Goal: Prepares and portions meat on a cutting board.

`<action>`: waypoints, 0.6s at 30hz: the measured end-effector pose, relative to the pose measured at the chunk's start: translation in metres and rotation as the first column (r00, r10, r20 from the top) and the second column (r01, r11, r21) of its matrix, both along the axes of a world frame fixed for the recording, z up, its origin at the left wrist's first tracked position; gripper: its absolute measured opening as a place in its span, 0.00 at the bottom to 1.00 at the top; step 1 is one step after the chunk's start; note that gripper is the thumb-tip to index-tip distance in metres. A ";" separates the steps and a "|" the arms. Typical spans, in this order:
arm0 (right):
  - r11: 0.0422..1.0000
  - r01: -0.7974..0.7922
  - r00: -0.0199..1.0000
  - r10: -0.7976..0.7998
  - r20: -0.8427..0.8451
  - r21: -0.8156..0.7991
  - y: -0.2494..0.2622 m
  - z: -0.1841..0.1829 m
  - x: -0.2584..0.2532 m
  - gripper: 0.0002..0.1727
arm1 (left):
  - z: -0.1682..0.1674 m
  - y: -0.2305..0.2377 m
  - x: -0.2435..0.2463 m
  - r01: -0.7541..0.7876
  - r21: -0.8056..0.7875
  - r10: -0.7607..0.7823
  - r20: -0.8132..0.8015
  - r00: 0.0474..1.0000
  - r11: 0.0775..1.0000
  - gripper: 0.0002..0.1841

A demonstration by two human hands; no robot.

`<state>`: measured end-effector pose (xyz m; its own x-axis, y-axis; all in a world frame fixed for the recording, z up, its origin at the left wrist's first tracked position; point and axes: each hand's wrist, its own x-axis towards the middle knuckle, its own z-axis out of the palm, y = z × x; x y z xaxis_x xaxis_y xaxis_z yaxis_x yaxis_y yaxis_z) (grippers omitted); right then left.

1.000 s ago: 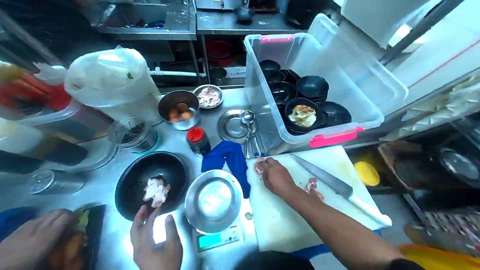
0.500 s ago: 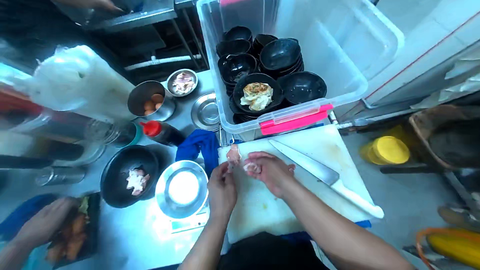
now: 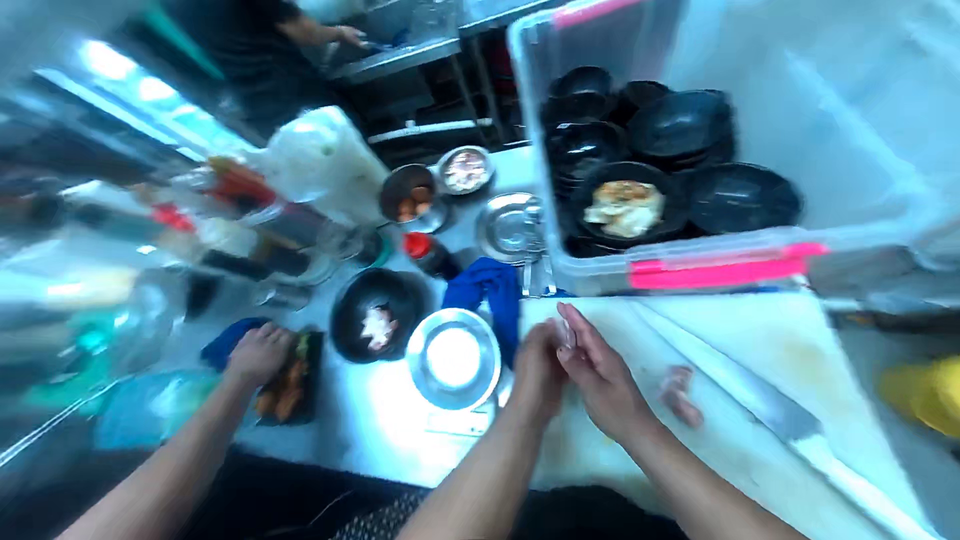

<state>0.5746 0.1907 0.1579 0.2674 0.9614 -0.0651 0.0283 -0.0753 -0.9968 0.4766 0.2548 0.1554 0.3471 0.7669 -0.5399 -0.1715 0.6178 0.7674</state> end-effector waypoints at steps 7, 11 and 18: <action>0.990 0.090 0.995 -0.086 -0.042 0.104 0.034 0.025 -0.058 0.26 | 0.025 0.022 -0.069 -0.172 -0.109 0.183 0.101 0.978 0.979 0.14; 0.981 0.084 0.924 -0.143 -0.355 -0.177 0.069 0.027 -0.114 0.25 | 0.037 0.042 -0.111 -0.123 0.006 0.122 0.079 0.989 0.992 0.10; 0.955 0.099 0.584 -0.283 -0.761 -0.279 0.131 0.017 -0.217 0.34 | 0.028 0.087 -0.202 0.448 0.485 0.018 -0.694 0.720 0.751 0.21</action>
